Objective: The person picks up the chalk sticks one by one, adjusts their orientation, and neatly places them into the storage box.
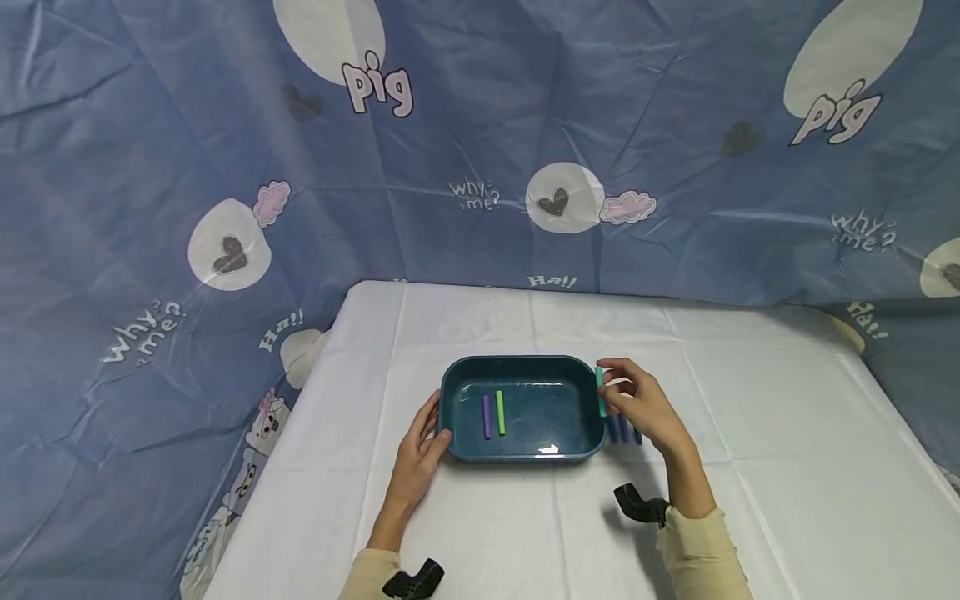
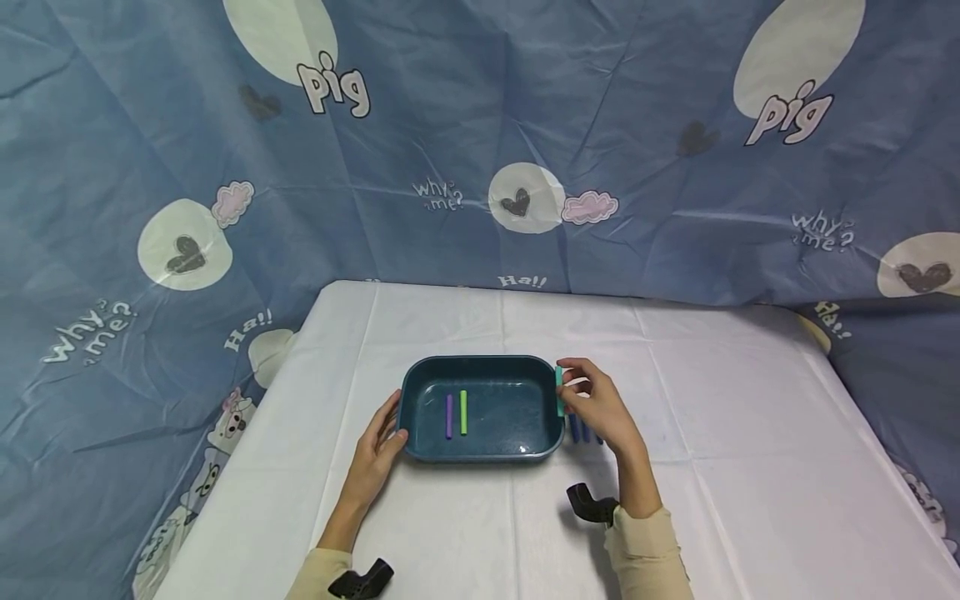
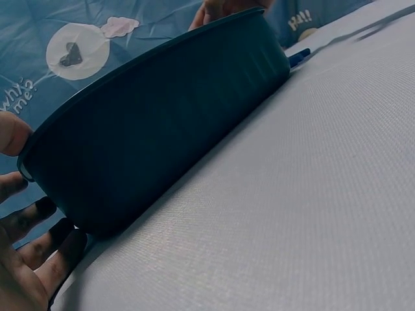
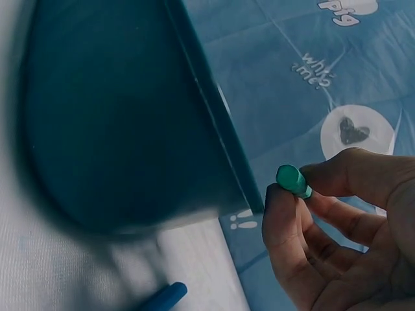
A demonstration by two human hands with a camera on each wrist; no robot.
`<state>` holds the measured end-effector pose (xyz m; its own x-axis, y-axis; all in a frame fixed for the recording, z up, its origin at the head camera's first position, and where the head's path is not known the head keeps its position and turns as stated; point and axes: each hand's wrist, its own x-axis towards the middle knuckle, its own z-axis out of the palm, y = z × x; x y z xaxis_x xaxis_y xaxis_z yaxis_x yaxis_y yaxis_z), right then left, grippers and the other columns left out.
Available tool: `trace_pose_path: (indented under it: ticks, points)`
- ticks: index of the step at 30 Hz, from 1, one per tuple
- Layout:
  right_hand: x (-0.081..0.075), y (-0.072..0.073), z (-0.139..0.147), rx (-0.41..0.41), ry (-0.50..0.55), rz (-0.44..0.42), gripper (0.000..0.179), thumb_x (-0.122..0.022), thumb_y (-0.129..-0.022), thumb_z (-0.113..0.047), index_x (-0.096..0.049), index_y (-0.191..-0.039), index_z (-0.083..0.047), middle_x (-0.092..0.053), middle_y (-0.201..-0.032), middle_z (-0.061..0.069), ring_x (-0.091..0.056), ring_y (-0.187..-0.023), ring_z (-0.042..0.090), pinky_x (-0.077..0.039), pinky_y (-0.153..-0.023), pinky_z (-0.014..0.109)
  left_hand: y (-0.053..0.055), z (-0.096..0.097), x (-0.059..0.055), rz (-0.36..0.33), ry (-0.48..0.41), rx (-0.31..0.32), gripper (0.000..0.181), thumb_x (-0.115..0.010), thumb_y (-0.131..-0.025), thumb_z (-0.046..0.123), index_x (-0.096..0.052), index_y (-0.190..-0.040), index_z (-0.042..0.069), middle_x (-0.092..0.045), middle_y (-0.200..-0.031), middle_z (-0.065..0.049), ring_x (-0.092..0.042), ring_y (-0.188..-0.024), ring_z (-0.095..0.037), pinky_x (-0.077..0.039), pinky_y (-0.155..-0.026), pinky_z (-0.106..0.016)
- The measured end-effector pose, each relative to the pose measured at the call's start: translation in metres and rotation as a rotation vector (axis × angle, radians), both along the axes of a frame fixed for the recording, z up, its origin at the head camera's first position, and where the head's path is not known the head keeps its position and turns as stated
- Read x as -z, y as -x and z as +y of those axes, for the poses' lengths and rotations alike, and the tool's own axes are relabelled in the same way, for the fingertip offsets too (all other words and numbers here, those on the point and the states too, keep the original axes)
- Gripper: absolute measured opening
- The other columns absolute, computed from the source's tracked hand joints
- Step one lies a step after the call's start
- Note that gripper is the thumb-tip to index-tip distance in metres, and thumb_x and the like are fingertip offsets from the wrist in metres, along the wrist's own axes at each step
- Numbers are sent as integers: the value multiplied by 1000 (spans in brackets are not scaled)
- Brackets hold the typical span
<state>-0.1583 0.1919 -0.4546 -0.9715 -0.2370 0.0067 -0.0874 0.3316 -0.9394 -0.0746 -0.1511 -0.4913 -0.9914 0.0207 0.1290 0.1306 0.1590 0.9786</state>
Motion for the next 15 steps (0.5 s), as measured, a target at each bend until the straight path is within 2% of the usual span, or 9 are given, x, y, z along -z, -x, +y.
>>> trace_pose_path:
  ticks: [8,15]
  points:
    - [-3,0,-4,0,7,-2,40,-54,-90,-3,-49,-130,-5,-52,-108,18,-60,-83,13,-56,-69,41,1,0,-1,0,-4,4,59,-53,-94,5,-29,-148,6,-33,-151,-18,-39,-136,-33,-40,-94,-7]
    - [-6,0,-11,-29,34,-3,42,-60,-91,-7,-49,-131,-3,-51,-109,23,-59,-83,16,-56,-66,31,0,0,-3,-5,-5,-4,59,-53,-94,4,-30,-148,6,-34,-151,-18,-40,-136,-33,-41,-93,-8]
